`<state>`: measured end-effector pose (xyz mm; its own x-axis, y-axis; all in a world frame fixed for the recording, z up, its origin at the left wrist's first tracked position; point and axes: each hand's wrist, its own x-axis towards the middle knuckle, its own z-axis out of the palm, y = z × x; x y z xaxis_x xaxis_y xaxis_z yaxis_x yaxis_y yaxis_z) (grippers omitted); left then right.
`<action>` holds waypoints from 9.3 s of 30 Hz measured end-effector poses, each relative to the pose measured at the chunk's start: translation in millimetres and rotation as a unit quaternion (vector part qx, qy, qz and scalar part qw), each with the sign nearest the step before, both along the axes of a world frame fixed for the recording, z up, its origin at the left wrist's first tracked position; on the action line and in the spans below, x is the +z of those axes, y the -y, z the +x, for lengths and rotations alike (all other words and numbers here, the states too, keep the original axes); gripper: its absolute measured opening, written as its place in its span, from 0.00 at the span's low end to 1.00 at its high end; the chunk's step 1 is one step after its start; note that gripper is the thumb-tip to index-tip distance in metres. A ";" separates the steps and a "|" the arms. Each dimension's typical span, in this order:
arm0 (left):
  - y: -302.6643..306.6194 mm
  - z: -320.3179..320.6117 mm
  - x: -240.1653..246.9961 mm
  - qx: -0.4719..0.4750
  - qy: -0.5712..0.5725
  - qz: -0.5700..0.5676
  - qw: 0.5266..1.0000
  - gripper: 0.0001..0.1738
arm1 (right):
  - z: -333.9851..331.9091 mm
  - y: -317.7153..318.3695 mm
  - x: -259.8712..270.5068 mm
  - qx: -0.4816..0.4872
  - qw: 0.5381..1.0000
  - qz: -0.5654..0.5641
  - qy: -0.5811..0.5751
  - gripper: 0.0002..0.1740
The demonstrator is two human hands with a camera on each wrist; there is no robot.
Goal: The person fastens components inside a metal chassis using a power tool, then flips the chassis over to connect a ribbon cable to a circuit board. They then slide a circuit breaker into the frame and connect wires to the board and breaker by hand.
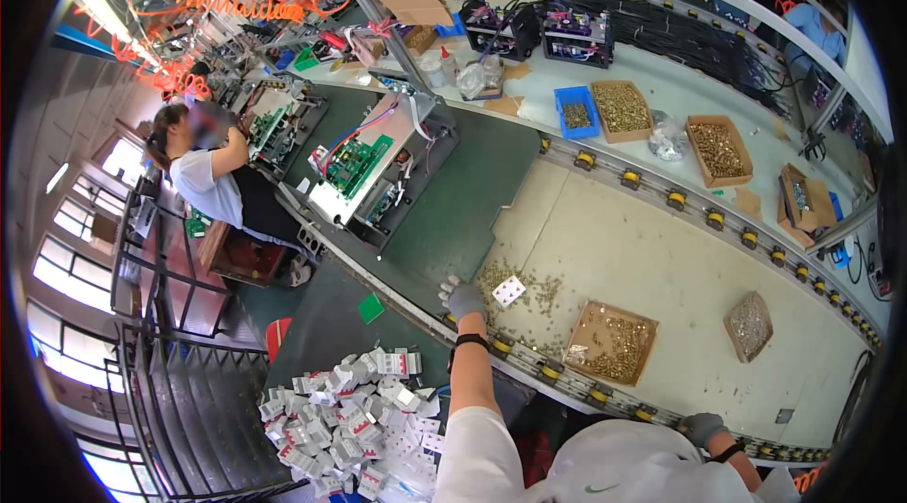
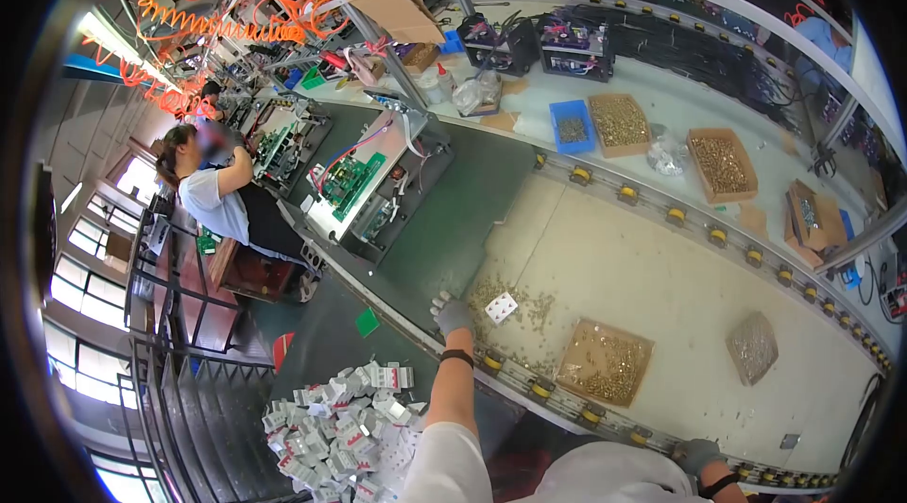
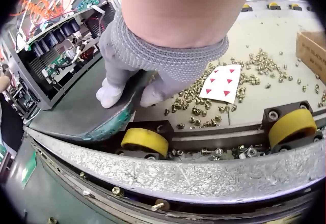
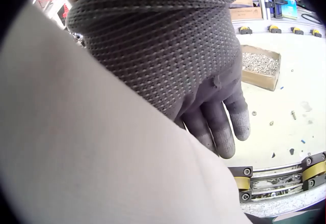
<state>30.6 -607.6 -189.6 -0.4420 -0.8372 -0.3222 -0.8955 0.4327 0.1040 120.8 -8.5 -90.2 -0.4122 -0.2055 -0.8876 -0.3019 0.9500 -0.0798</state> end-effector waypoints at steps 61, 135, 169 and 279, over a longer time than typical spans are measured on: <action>-404.6 41.5 187.2 -0.412 -0.342 0.342 0.772 0.13 | -135.2 -214.5 165.4 -0.515 0.667 -0.426 -0.328 0.20; -530.7 -28.2 200.4 -0.440 -0.322 0.735 0.402 0.07 | -265.6 -130.6 105.5 0.163 0.567 -0.063 -0.805 0.21; -528.4 -24.7 195.9 -0.421 -0.281 0.744 0.437 0.06 | -209.6 -206.0 95.2 -0.459 0.767 -0.123 -0.432 0.39; -543.0 4.4 209.6 -0.303 -0.360 0.605 0.642 0.19 | -166.6 -114.2 129.0 -0.310 0.861 -0.220 -0.339 0.19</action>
